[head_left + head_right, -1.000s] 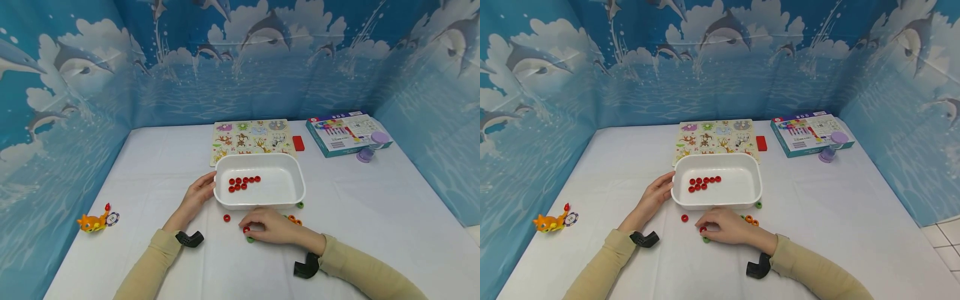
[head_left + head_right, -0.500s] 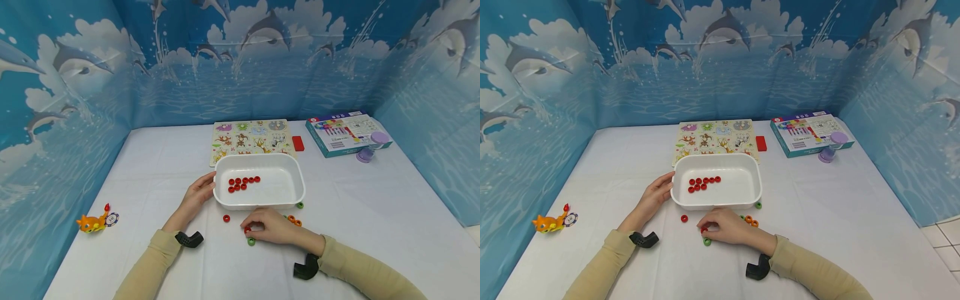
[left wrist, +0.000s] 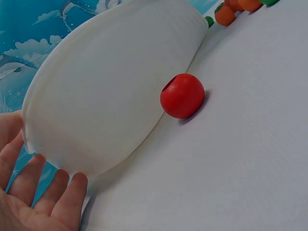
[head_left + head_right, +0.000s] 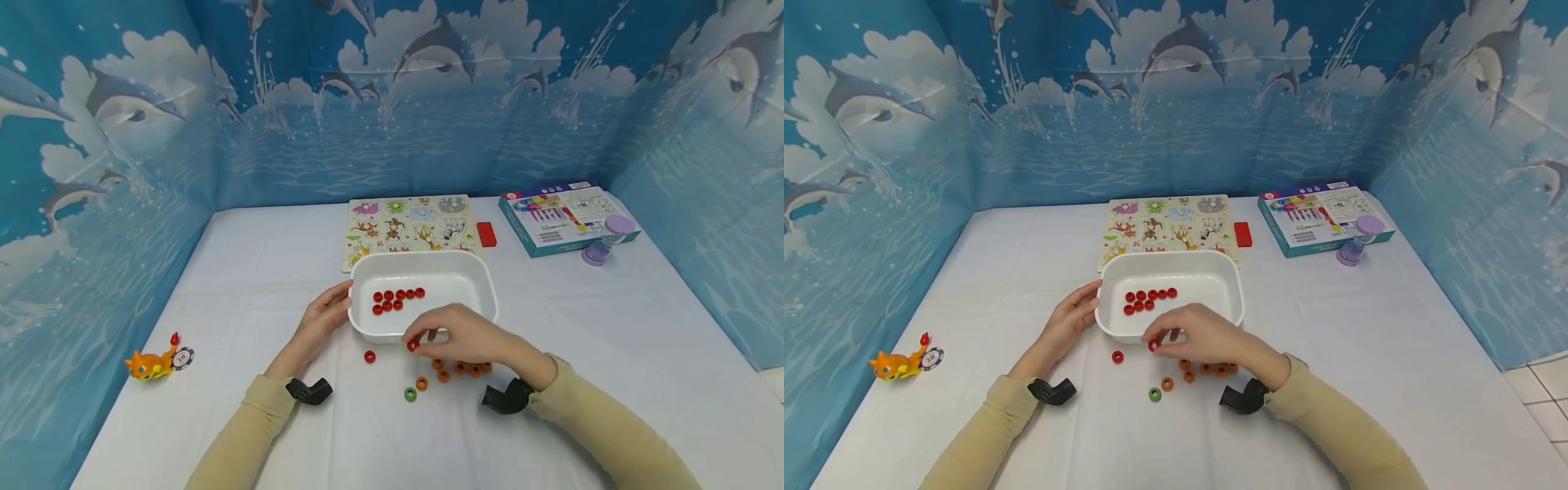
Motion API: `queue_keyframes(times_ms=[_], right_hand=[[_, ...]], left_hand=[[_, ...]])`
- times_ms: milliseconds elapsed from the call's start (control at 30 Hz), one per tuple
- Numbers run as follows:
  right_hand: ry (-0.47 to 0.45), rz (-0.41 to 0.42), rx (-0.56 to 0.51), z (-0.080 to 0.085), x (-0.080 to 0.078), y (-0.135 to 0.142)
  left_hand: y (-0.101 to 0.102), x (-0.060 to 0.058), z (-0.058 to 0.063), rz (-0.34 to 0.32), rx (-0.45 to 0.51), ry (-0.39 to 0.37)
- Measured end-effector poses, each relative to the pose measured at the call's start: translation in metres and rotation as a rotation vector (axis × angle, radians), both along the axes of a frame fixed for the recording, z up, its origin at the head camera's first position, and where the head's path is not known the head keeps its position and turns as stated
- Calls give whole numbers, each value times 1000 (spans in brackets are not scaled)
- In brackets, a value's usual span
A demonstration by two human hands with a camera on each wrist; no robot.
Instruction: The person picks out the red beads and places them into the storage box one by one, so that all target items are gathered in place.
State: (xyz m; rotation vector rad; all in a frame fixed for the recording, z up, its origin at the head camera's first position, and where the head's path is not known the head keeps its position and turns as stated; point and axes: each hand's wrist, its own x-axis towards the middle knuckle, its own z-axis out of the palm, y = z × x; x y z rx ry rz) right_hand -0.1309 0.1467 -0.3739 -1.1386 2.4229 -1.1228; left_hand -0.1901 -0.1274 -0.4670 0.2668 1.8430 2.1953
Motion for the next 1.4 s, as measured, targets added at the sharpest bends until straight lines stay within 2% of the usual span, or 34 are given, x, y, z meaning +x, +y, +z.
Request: queue_keyframes(times_ms=[100,200,367,533,700,1133,1300,1400], right_hand=[[4,-27,-5,14,-25,2],[-45,-57,-15,20,-52,2],[-167,-76,20,11,-89,-2],[-187,-36,161,-5,-107,-7],[-163,-33,240,-15,-114,-10],[-175,-24,295,-23,-117,-13],[-147,-40,265,-9,-112,-10],[-113,-28,201,5,-100,-11]], left_hand=[[0,0,1,6,4,1],[0,0,1,6,-3,-1],[0,0,1,2,-1,-13],[0,0,0,-2,7,-14],[0,0,1,-5,10,-16],[-1,-1,1,-15,19,2],[-1,0,1,-15,19,5],[-1,0,1,-14,13,7]])
